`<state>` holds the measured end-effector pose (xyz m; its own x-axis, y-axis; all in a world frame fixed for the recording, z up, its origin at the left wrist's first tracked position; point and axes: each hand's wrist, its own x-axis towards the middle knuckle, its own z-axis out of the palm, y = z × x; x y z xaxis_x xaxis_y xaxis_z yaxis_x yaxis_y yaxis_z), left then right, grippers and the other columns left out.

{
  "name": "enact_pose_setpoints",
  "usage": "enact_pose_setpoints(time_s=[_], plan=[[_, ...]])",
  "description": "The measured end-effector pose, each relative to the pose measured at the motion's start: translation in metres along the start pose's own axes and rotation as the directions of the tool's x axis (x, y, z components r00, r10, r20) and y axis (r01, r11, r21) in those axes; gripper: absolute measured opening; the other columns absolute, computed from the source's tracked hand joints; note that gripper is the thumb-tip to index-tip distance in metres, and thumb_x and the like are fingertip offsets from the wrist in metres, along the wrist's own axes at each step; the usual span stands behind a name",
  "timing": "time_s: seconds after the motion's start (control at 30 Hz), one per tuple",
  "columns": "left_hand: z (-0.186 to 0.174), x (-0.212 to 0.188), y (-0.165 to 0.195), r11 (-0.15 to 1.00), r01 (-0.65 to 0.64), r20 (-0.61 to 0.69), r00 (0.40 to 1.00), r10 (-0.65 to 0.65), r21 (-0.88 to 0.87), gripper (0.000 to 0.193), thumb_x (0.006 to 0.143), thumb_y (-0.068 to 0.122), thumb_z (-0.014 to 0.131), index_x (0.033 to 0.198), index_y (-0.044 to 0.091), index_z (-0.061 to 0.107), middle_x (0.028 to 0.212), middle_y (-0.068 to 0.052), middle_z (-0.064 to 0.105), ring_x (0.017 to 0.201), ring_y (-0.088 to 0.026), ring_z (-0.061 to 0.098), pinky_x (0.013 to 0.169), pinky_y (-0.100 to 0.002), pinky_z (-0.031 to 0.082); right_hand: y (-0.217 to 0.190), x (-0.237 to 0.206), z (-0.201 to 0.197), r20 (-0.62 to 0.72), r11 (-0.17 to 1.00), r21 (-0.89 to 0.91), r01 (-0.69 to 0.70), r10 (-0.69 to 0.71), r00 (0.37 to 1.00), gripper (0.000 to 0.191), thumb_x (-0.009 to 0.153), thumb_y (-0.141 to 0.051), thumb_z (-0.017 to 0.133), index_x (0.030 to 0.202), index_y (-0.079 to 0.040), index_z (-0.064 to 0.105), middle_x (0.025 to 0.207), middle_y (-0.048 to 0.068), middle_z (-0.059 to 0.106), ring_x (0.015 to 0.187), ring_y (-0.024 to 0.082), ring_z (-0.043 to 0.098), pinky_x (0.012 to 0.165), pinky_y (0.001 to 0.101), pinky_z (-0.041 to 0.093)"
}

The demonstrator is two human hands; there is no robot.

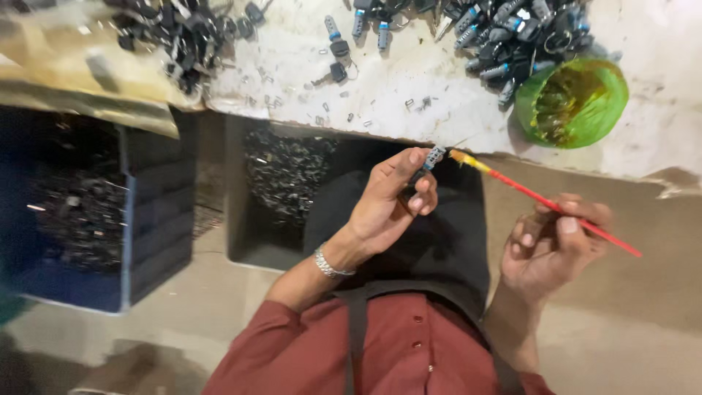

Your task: The person picks small metal connector components one at a time from piles on the workbench, holds each in one hand, and uses a long-handled brush dipped in a green cup of liquid to brush the liquid onto the component. Treated components are dropped into a bin below the bench.

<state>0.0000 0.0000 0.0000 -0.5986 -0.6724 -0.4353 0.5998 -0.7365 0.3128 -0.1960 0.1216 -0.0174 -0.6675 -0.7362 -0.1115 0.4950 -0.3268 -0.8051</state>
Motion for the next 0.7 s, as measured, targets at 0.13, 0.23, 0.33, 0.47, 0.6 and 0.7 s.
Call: enact_pose_setpoints(time_s=[0.13,0.23,0.33,0.47,0.6,0.7], plan=[[-0.018,-0.011,0.017,1.0,-0.026,0.031,0.999,0.027,-0.014,0.028,0.107,0.032,0.065,0.113,0.005,0.066,0.08,0.002,0.059,0.064,-0.008,0.049,0.065,-0.029,0.045,0.02,-0.009,0.018,0.108,0.984,-0.143,0.102,-0.087,0.99,0.011,0.102,-0.004,0.059,0.111,0.002,0.058,0.096,0.017,0.065,0.05,0.016,0.049,0.042,0.0257,0.039],[-0.019,-0.01,0.016,0.999,0.036,0.02,0.999,-0.036,-0.036,0.026,0.104,0.031,0.066,0.112,0.007,0.066,0.079,0.002,0.06,0.063,-0.007,0.05,0.063,-0.028,0.044,0.019,-0.011,0.016,0.079,0.967,-0.197,0.16,-0.147,0.986,0.01,0.102,-0.003,0.058,0.108,0.004,0.059,0.096,0.017,0.064,0.051,0.016,0.05,0.043,0.0268,0.039],[-0.019,-0.008,0.013,0.998,0.048,0.055,0.997,-0.046,-0.032,0.027,0.106,0.031,0.065,0.112,0.005,0.066,0.079,0.002,0.059,0.063,-0.007,0.05,0.063,-0.028,0.044,0.014,-0.011,0.011,0.021,0.966,-0.164,0.202,-0.201,0.979,0.013,0.1,-0.003,0.058,0.111,0.003,0.06,0.096,0.017,0.065,0.05,0.015,0.05,0.041,0.0259,0.04],[-0.018,-0.01,0.002,0.995,0.08,0.102,0.992,-0.074,-0.064,0.028,0.108,0.031,0.064,0.112,0.004,0.065,0.08,0.001,0.059,0.064,-0.007,0.049,0.064,-0.028,0.043,0.018,-0.019,-0.005,0.114,0.93,-0.259,0.262,-0.24,0.964,0.014,0.099,-0.006,0.06,0.112,0.0,0.06,0.091,0.014,0.065,0.048,0.014,0.049,0.042,0.0277,0.039],[-0.041,-0.044,0.036,0.999,-0.021,0.113,0.993,0.024,-0.029,0.025,0.111,0.027,0.069,0.108,0.002,0.067,0.08,0.001,0.06,0.069,-0.011,0.053,0.067,-0.029,0.046,-0.018,0.015,-0.027,-0.235,0.949,-0.173,0.262,-0.299,0.925,0.019,0.107,-0.015,0.066,0.12,-0.003,0.061,0.094,0.013,0.064,0.057,0.014,0.049,0.047,0.0252,0.037],[-0.046,-0.078,0.093,0.03,-0.011,-0.01,0.78,0.626,0.999,0.021,0.094,0.021,0.076,0.104,0.003,0.077,0.091,-0.007,0.074,0.085,-0.022,0.069,0.08,-0.034,0.054,-0.033,0.035,-0.028,-0.211,0.793,-0.535,0.291,-0.459,0.863,0.021,0.103,-0.014,0.069,0.113,0.004,0.069,0.101,0.014,0.074,0.063,0.012,0.05,0.047,0.0239,0.039]])
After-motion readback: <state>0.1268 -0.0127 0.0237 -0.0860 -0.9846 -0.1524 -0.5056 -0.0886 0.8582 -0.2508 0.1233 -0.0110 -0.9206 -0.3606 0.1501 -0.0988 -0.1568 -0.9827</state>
